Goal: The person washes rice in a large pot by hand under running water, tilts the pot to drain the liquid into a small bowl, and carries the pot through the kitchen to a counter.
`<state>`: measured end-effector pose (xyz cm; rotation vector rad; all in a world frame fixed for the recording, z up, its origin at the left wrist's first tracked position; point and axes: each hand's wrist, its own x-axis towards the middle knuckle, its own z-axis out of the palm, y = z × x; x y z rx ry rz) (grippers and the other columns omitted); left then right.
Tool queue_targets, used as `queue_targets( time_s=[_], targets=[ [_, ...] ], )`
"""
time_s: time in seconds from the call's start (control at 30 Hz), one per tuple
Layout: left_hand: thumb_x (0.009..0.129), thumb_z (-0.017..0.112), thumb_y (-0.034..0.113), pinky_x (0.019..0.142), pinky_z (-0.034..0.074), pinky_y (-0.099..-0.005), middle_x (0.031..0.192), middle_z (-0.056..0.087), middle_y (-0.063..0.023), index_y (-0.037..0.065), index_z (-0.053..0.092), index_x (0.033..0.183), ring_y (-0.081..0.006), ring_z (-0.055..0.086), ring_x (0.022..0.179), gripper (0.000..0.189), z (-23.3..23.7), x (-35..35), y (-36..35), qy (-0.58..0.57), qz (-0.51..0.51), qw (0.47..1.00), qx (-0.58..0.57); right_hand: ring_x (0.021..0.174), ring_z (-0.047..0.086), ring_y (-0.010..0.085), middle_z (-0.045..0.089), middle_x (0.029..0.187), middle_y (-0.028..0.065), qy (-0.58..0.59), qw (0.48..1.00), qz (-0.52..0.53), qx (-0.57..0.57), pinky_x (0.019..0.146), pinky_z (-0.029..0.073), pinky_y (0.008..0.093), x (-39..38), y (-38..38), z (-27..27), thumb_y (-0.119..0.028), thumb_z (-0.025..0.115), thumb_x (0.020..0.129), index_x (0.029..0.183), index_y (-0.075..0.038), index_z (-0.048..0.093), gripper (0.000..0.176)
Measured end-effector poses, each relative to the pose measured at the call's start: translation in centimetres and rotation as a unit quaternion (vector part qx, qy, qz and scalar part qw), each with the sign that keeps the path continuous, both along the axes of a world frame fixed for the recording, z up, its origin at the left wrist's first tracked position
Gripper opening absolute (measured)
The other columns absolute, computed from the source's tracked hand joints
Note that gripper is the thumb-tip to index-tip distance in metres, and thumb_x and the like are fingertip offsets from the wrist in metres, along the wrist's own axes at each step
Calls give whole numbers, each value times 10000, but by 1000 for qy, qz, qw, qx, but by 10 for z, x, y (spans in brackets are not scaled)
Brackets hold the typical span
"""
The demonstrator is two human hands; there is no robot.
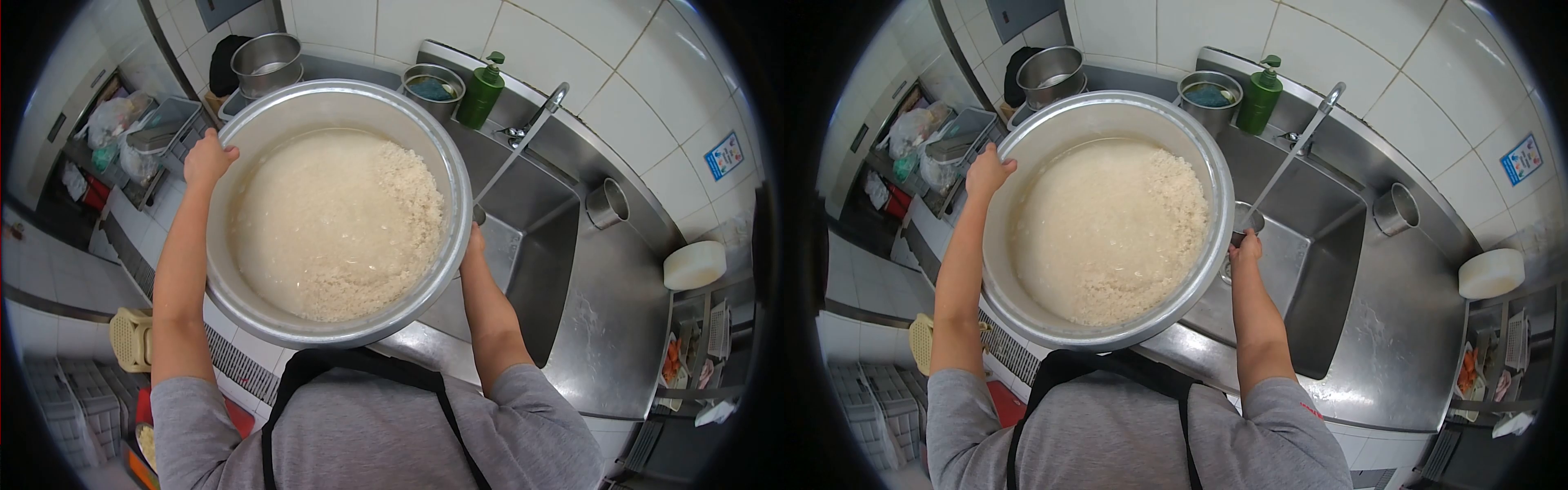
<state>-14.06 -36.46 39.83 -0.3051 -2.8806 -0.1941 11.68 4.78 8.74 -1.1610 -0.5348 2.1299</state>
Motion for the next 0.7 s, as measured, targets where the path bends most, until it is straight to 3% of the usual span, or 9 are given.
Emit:
queue_targets(
  time_s=[0.4, 0.7],
  targets=[
    [675, 584, 299, 721, 460, -403, 856, 597, -201, 15, 486, 943, -333, 585, 815, 403, -1, 0, -1, 7, 2, 1000, 5, 969, 478, 367, 424, 1102, 167, 22, 999, -25, -4, 683, 490, 518, -2, 1, 19, -93, 545, 703, 1123, -50, 375, 455],
    [663, 591, 299, 712, 462, -406, 847, 595, -209, 8, 485, 917, -343, 583, 805, 401, 0, 1, -2, 12, -3, 1000, 14, 878, 491, 346, 436, 1024, 151, -17, 999, -42, 12, 642, 493, 498, -5, 3, 62, -73, 511, 675, 1025, -56, 423, 361]
  ],
)
